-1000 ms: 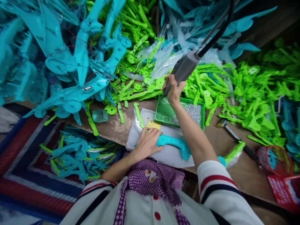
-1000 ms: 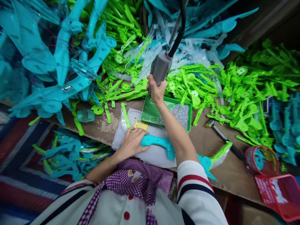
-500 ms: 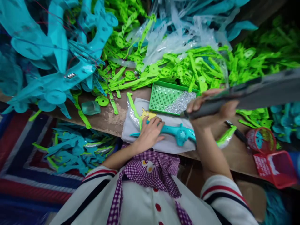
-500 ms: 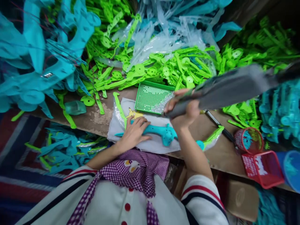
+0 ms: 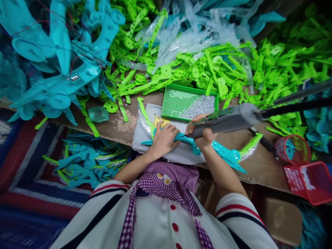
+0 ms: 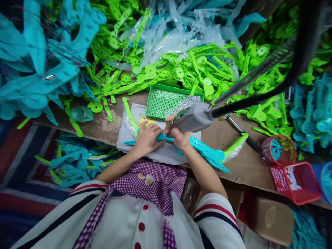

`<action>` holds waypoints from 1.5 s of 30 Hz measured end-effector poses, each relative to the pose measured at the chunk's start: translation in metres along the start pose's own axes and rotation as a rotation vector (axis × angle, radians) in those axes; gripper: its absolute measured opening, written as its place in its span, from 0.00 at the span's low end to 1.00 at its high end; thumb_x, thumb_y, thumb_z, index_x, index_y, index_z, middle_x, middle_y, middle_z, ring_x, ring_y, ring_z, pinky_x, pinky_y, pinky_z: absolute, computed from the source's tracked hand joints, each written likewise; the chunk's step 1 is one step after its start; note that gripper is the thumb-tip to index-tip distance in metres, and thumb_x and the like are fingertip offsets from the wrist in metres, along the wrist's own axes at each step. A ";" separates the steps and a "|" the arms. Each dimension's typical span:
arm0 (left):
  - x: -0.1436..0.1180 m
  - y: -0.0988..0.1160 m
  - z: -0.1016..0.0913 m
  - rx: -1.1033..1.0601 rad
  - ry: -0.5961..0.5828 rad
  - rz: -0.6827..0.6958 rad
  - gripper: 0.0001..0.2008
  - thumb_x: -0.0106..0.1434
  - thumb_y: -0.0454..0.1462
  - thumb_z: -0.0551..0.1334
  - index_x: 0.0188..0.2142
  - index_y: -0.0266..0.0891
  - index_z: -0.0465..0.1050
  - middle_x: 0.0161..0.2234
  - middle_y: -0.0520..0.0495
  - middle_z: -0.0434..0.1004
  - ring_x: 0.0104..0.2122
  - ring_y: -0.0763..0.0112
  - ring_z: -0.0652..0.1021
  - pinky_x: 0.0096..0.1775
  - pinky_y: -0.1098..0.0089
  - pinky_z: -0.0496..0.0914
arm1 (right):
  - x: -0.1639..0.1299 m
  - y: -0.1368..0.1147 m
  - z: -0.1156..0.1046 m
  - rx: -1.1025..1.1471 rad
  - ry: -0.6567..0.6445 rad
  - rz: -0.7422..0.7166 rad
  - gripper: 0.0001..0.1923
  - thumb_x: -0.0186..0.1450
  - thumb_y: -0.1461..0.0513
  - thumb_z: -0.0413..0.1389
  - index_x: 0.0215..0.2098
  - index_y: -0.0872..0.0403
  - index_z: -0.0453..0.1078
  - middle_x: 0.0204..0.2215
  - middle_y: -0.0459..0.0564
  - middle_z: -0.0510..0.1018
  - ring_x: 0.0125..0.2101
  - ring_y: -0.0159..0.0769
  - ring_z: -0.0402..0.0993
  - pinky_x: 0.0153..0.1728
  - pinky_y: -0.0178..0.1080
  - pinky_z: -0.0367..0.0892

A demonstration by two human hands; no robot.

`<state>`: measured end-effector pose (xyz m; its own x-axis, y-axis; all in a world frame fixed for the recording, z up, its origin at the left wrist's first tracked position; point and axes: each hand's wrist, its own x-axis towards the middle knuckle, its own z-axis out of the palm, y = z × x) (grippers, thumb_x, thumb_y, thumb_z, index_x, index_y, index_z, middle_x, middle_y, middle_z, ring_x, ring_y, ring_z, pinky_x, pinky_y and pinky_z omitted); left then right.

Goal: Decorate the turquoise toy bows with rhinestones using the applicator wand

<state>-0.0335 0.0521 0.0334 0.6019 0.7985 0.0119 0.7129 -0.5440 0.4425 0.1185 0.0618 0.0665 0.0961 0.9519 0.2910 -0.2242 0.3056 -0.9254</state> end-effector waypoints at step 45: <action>0.001 0.003 0.003 -0.029 0.148 -0.105 0.12 0.70 0.45 0.61 0.48 0.45 0.77 0.47 0.44 0.79 0.60 0.50 0.69 0.66 0.28 0.38 | 0.161 0.077 0.000 -0.309 0.272 -0.094 0.31 0.59 0.30 0.49 0.33 0.47 0.69 0.17 0.42 0.63 0.24 0.40 0.76 0.23 0.42 0.68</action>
<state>-0.0296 0.0502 0.0317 0.4631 0.8812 0.0954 0.7575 -0.4494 0.4736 0.1171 0.2381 0.0423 0.3642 0.8665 0.3415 0.0956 0.3300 -0.9391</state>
